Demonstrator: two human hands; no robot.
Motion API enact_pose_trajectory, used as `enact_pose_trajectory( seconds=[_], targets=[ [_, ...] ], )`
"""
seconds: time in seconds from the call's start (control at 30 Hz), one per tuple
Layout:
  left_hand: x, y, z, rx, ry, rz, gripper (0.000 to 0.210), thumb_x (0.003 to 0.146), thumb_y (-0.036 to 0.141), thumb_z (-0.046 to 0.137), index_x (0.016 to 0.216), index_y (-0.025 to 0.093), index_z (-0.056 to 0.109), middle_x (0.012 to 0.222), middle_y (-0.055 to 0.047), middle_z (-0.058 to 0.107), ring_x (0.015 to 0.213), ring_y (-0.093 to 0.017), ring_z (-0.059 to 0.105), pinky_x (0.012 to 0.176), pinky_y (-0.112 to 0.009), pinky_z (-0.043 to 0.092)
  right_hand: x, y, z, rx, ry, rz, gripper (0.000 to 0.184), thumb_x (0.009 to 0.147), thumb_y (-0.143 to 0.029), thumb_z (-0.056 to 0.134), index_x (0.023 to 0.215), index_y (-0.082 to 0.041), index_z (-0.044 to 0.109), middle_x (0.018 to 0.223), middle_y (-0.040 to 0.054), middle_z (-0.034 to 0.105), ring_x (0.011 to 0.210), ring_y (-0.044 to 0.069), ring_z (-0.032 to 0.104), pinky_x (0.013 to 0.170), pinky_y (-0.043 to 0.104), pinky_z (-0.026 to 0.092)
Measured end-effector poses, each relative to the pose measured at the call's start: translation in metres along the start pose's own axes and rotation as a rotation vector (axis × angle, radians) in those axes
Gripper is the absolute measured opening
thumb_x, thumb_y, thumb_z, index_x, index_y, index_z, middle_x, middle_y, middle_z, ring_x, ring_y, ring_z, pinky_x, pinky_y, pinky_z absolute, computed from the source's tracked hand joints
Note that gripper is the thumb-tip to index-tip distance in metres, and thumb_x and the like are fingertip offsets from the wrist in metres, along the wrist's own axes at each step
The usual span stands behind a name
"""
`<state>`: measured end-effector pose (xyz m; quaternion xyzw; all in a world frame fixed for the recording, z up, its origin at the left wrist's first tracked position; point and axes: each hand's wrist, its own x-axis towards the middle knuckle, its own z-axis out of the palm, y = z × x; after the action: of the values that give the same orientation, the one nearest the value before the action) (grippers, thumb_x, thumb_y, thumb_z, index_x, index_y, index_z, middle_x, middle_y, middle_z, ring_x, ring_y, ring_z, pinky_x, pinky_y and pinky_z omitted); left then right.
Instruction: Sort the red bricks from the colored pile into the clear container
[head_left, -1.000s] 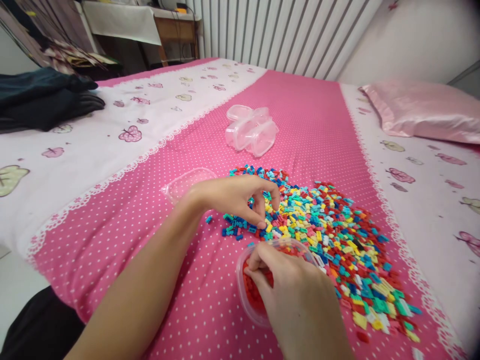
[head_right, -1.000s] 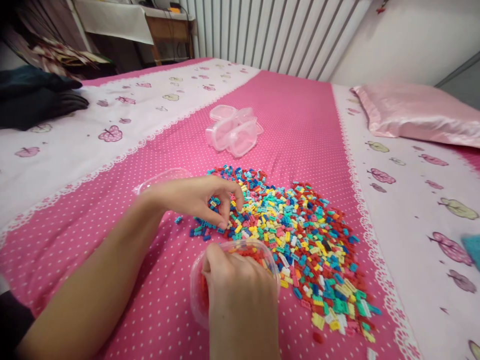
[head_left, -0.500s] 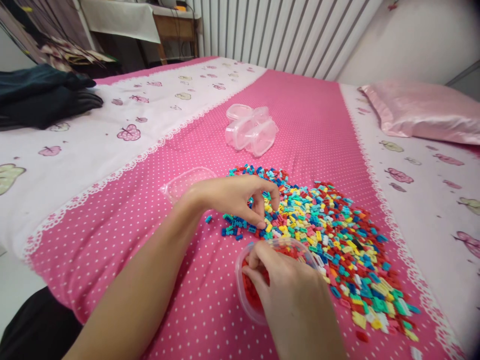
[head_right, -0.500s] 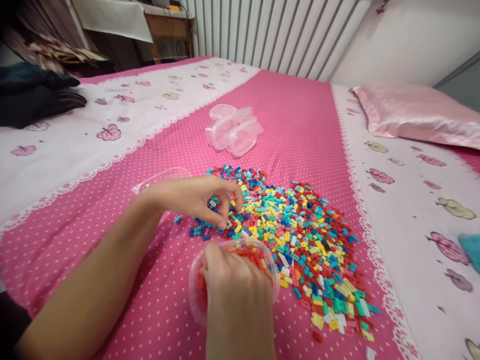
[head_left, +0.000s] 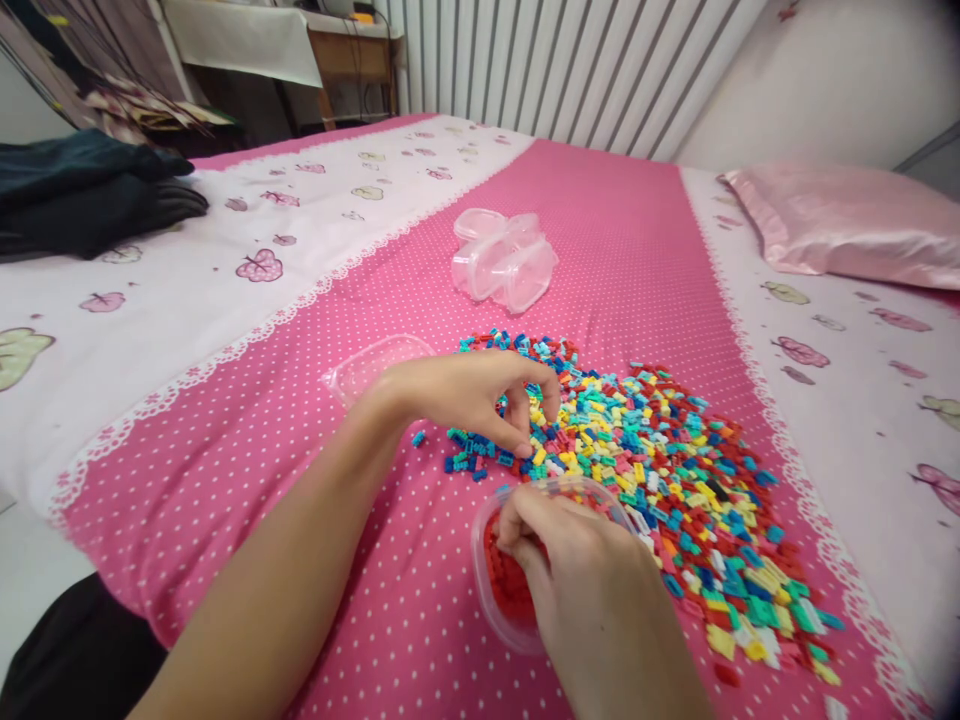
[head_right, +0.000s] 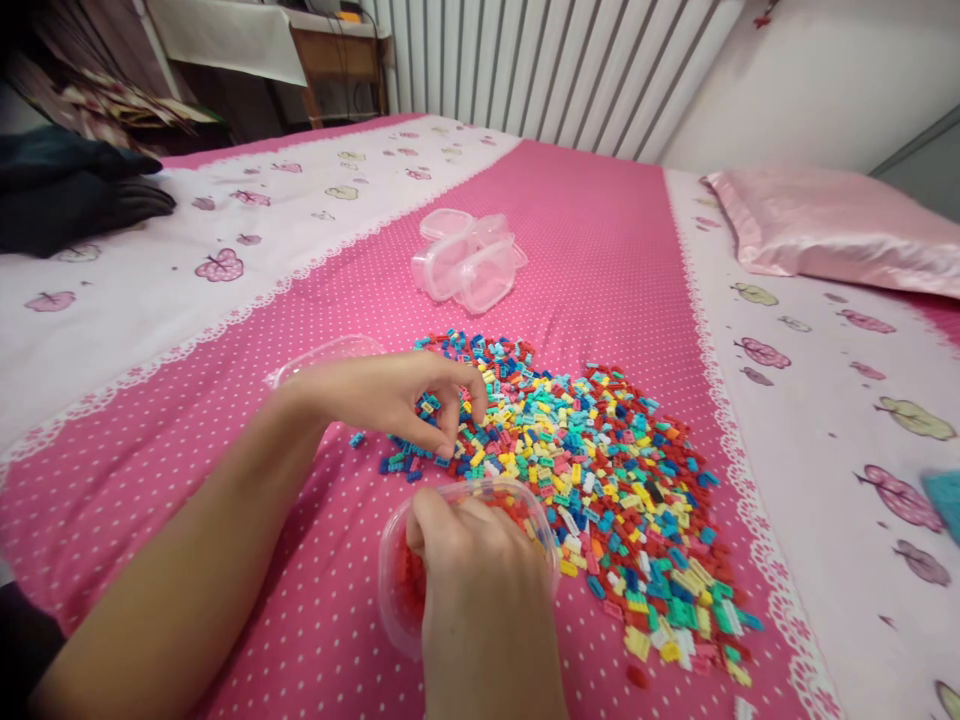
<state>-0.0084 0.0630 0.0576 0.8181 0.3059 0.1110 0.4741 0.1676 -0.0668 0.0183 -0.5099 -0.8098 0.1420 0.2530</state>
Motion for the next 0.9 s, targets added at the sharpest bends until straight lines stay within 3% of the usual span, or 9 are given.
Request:
enact_pose_trajectory(
  seconds=[0.13,0.27,0.37,0.57,0.7,0.9],
  targets=[
    [0.000,-0.001,-0.001,0.016,-0.006,-0.001,0.027,0.084,0.022,0.076,0.107,0.020,0.062,0.076,0.003,0.073,0.071,-0.015,0.071,0.064,-0.023,0.049,0.002,0.009,-0.013,0.068,0.030,0.012,0.022,0.078,-0.006,0.045,0.069,-0.024,0.054,0.066,-0.0018,0.065,0.059,0.019,0.063,0.057,0.028,0.038],
    [0.003,-0.007,-0.002,0.122,0.077,-0.006,0.020,0.087,0.026,0.071,0.104,0.019,0.062,0.081,0.000,0.073,0.072,-0.015,0.069,0.063,-0.024,0.047,0.013,0.042,-0.051,0.222,0.016,0.046,0.014,0.085,-0.020,0.055,0.077,-0.027,0.064,0.073,-0.0019,0.072,0.062,0.019,0.070,0.056,0.027,0.047],
    [0.007,-0.008,-0.003,0.231,0.188,0.008,0.009,0.090,0.026,0.064,0.092,0.018,0.064,0.084,-0.002,0.071,0.075,-0.015,0.066,0.065,-0.024,0.046,0.022,0.079,-0.073,0.250,0.199,0.189,0.009,0.084,-0.031,0.067,0.078,-0.026,0.064,0.079,0.0010,0.074,0.074,0.022,0.073,0.066,0.029,0.054],
    [0.014,-0.012,-0.002,0.447,0.359,-0.025,0.009,0.091,0.025,0.060,0.092,0.018,0.066,0.085,-0.002,0.069,0.076,-0.016,0.062,0.069,-0.027,0.043,0.032,0.138,-0.077,0.368,0.322,0.327,0.028,0.078,-0.046,0.077,0.082,-0.022,0.063,0.074,0.0029,0.069,0.068,0.021,0.068,0.063,0.031,0.053],
    [0.019,-0.019,0.000,0.649,0.350,-0.056,0.010,0.090,0.024,0.063,0.098,0.019,0.067,0.096,-0.006,0.069,0.089,-0.021,0.062,0.080,-0.032,0.044,0.034,0.140,-0.075,0.343,0.274,0.310,0.021,0.083,-0.041,0.073,0.088,-0.022,0.066,0.081,0.0047,0.072,0.076,0.022,0.069,0.070,0.033,0.055],
    [0.023,-0.019,0.005,0.676,0.279,-0.089,0.019,0.090,0.028,0.069,0.107,0.019,0.067,0.108,-0.008,0.066,0.097,-0.023,0.061,0.085,-0.034,0.046,0.035,0.126,-0.075,0.338,0.112,0.277,0.014,0.086,-0.034,0.063,0.091,-0.023,0.069,0.088,0.0041,0.074,0.081,0.022,0.070,0.075,0.036,0.054]
  ],
)
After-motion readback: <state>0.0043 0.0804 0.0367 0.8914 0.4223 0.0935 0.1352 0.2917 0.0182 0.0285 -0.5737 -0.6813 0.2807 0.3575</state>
